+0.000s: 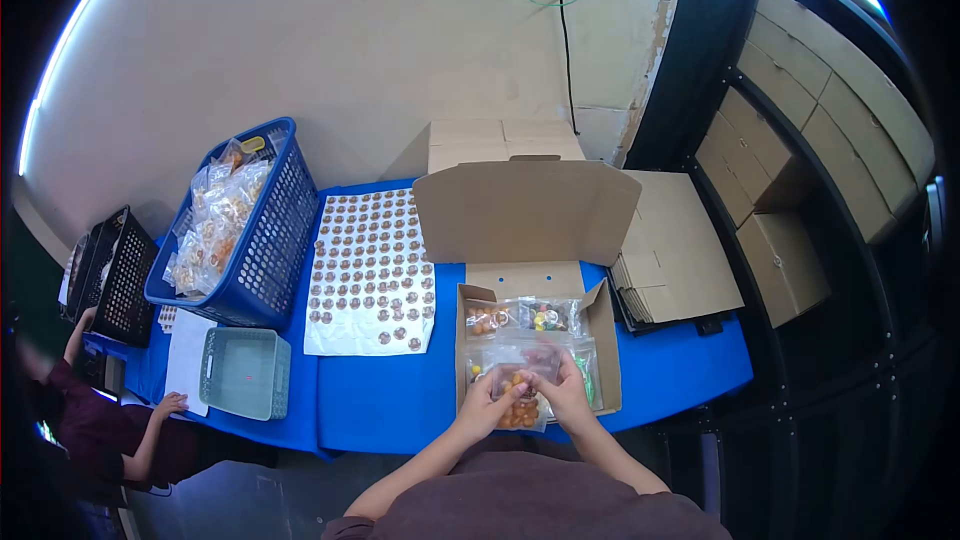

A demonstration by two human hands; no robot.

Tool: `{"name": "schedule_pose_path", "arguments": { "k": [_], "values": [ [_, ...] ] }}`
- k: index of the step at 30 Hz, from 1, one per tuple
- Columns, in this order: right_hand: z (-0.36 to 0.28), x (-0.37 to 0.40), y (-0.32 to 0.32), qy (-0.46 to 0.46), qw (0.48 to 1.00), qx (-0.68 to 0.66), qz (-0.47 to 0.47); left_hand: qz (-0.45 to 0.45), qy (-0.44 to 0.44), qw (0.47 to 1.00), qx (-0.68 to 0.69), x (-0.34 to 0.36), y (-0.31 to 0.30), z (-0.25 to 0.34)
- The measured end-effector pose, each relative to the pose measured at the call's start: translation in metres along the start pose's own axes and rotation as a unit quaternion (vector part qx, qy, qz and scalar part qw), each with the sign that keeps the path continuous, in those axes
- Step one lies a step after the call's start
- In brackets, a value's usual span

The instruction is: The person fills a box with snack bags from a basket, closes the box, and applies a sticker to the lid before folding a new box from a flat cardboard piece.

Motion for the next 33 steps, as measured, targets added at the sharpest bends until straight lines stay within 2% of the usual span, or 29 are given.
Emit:
{"name": "schedule_pose_path", "arguments": {
  "k": [1,2,5,9,11,12,14,15,17,19,21,22,23,25,26,27,28,33],
  "values": [
    [0.006,0.0,-0.002,0.057,0.997,-0.016,-0.052,0.009,0.011,1.0,-0.01,0.001,0.0,-0.006],
    [0.011,0.0,-0.005,0.082,0.995,-0.007,-0.061,0.018,0.02,0.999,-0.019,0.001,0.001,-0.01],
    [0.033,-0.007,-0.016,0.1,0.993,-0.057,-0.016,0.016,0.024,0.999,0.017,-0.003,0.001,-0.021],
    [0.026,-0.009,-0.016,0.106,0.99,-0.09,-0.023,0.035,-0.009,0.999,0.038,-0.005,0.001,-0.021],
    [0.007,-0.001,-0.01,0.061,0.991,0.015,-0.118,0.008,0.062,0.997,0.051,-0.007,0.001,-0.021],
    [0.01,0.0,-0.013,0.061,0.991,0.015,-0.114,0.005,0.06,0.997,0.051,-0.007,0.001,-0.018],
    [0.02,0.0,-0.021,0.074,0.993,-0.037,-0.083,-0.063,-0.015,0.996,0.065,-0.006,0.007,-0.01],
    [0.022,-0.001,-0.023,0.076,0.993,-0.037,-0.081,-0.065,-0.017,0.996,0.066,-0.009,0.009,-0.013],
    [0.023,-0.001,-0.027,0.06,0.997,0.0,-0.041,-0.053,0.032,0.998,0.014,-0.012,0.015,-0.015],
    [0.033,-0.004,-0.031,0.082,0.997,0.009,-0.012,-0.065,-0.003,0.997,0.049,-0.012,0.017,-0.009],
    [0.059,-0.015,-0.05,0.099,0.992,0.035,0.073,-0.076,-0.039,0.996,0.001,-0.008,0.022,0.0],
    [0.057,-0.02,-0.061,0.095,0.984,-0.006,0.148,-0.085,-0.039,0.996,-0.003,-0.011,0.018,-0.001],
    [0.062,-0.031,-0.076,0.092,0.983,-0.008,0.156,-0.069,-0.031,0.996,-0.055,-0.012,0.012,-0.008],
    [0.078,-0.045,-0.117,-0.027,0.941,0.118,0.317,-0.058,-0.025,0.992,-0.106,-0.015,-0.002,-0.024],
    [0.076,-0.044,-0.123,-0.026,0.939,0.119,0.321,-0.028,0.02,0.998,-0.055,-0.019,-0.009,-0.027],
    [0.073,-0.044,-0.126,-0.024,0.927,0.198,0.316,0.005,0.066,0.998,-0.004,-0.021,-0.016,-0.03],
    [0.073,-0.044,-0.126,-0.022,0.911,0.274,0.308,0.026,0.078,0.997,-0.006,-0.022,-0.022,-0.034],
    [0.116,-0.039,-0.124,-0.012,0.89,0.322,0.322,0.068,0.071,0.994,0.039,-0.023,-0.031,-0.035]
  ]
}}
Point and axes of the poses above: each hand's wrist, its own x-axis away from the middle knuckle, its own y-axis out of the palm, z = x × y, the point moved 2 cm from there along -x, towards the middle knuckle, and after that the axes turned 7 degrees about x, right-handed, at the moved point
